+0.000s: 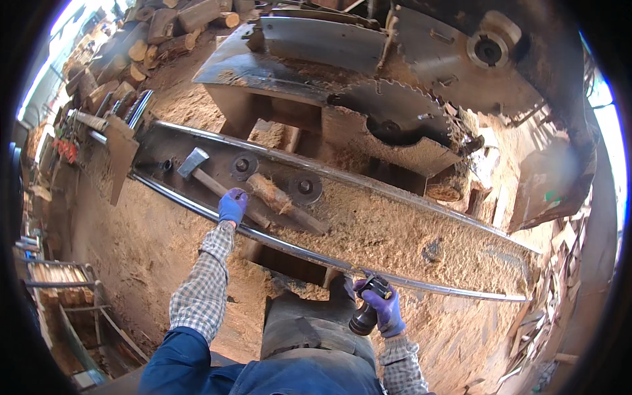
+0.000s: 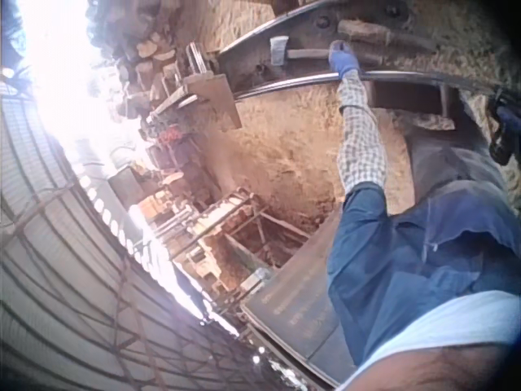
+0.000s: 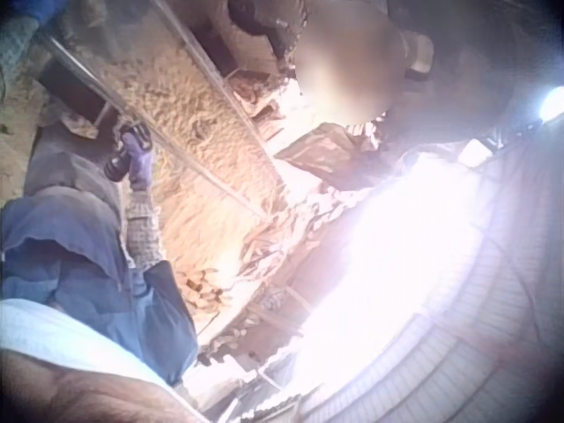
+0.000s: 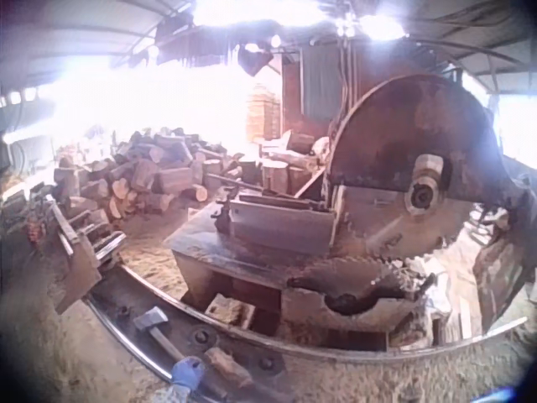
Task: The person retrieves a bottle and a brush, then applies a dark liquid to the blade of a large circular saw. They use a wooden block to wipe the blade and later use a hammer to tap the saw's central hub. The person walks through the workshop carrying the tools.
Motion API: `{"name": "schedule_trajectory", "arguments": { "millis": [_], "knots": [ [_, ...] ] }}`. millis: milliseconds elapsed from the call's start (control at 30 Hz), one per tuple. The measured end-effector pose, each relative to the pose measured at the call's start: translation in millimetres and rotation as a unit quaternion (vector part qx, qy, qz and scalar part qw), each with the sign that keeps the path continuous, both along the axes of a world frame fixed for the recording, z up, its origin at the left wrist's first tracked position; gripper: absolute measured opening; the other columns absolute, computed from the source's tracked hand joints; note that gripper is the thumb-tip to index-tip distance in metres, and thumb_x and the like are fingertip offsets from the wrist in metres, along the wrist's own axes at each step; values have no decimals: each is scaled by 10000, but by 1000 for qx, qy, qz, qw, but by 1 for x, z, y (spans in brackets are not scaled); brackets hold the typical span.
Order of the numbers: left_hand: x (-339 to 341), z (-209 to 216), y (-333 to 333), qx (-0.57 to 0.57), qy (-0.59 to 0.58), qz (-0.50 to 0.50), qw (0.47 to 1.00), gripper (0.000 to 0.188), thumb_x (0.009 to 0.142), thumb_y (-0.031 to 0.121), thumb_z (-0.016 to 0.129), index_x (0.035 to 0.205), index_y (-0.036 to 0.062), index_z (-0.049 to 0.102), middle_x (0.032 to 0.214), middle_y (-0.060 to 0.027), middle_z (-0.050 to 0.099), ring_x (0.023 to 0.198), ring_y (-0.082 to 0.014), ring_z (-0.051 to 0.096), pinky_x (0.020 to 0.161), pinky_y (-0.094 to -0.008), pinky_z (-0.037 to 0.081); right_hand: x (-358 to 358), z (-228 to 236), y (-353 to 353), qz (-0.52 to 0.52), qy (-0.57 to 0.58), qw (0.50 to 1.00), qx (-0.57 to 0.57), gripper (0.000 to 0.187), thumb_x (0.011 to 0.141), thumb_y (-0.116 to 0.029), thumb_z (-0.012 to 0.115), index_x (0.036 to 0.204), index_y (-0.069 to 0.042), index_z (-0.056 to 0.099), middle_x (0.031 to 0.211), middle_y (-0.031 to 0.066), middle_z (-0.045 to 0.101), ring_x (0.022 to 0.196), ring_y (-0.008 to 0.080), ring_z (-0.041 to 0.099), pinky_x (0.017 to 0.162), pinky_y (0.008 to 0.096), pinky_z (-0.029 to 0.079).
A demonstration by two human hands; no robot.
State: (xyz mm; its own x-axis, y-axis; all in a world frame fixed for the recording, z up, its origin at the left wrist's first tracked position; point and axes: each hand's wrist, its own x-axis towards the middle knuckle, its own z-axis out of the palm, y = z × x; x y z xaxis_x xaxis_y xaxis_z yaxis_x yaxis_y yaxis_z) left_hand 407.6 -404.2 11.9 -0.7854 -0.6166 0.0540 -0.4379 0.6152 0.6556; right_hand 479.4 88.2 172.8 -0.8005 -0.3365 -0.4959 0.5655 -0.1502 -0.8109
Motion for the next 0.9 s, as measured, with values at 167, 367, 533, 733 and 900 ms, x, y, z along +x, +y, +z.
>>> {"name": "schedule_trajectory", "arguments": {
  "millis": [167, 367, 533, 733, 900],
  "knots": [
    [-15, -3, -10, -88, -94, 11, 992, 219, 871, 289, 651, 965, 107, 730, 942, -174, 712, 908, -378, 685, 792, -440, 545, -38, -10, 8, 21, -20, 1000, -9, 611, 816, -65, 738, 1373, 28, 507, 1093, 96, 701, 1044, 187, 656, 965, 323, 496],
    [-25, -6, -4, -49, -91, -10, 995, 246, 867, 220, 695, 1031, 37, 715, 930, -162, 735, 878, -260, 715, 802, -351, 542, -66, -43, 44, -3, -49, 998, -50, 615, 825, -76, 746, 1380, 26, 502, 1090, 81, 690, 1041, 168, 642, 971, 311, 480],
    [-6, -16, -10, -4, -39, -43, 998, 276, 872, 110, 709, 1114, -16, 666, 1012, -115, 717, 915, -179, 660, 849, -327, 531, -85, -58, 75, -50, -94, 990, -97, 602, 849, -33, 715, 1398, 30, 476, 1120, 75, 673, 1049, 151, 630, 938, 288, 492],
    [-31, 23, 41, 126, -30, -32, 991, 455, 891, 85, 697, 1307, 0, 534, 1276, -133, 586, 1115, -192, 567, 896, -328, 534, -84, -72, 100, -92, -127, 976, -148, 588, 857, -22, 698, 1404, -1, 483, 1158, 67, 662, 1050, 139, 624, 923, 284, 499],
    [-97, 60, 163, -228, -119, -308, 916, 999, 684, 315, 879, 1493, 82, 341, 1444, -202, 421, 1290, -375, 463, 1044, -455, 468, -74, -91, 101, -104, -141, 972, -157, 584, 859, -19, 692, 1405, -6, 485, 1139, 61, 672, 1032, 128, 628, 913, 278, 501]
  ]
}}
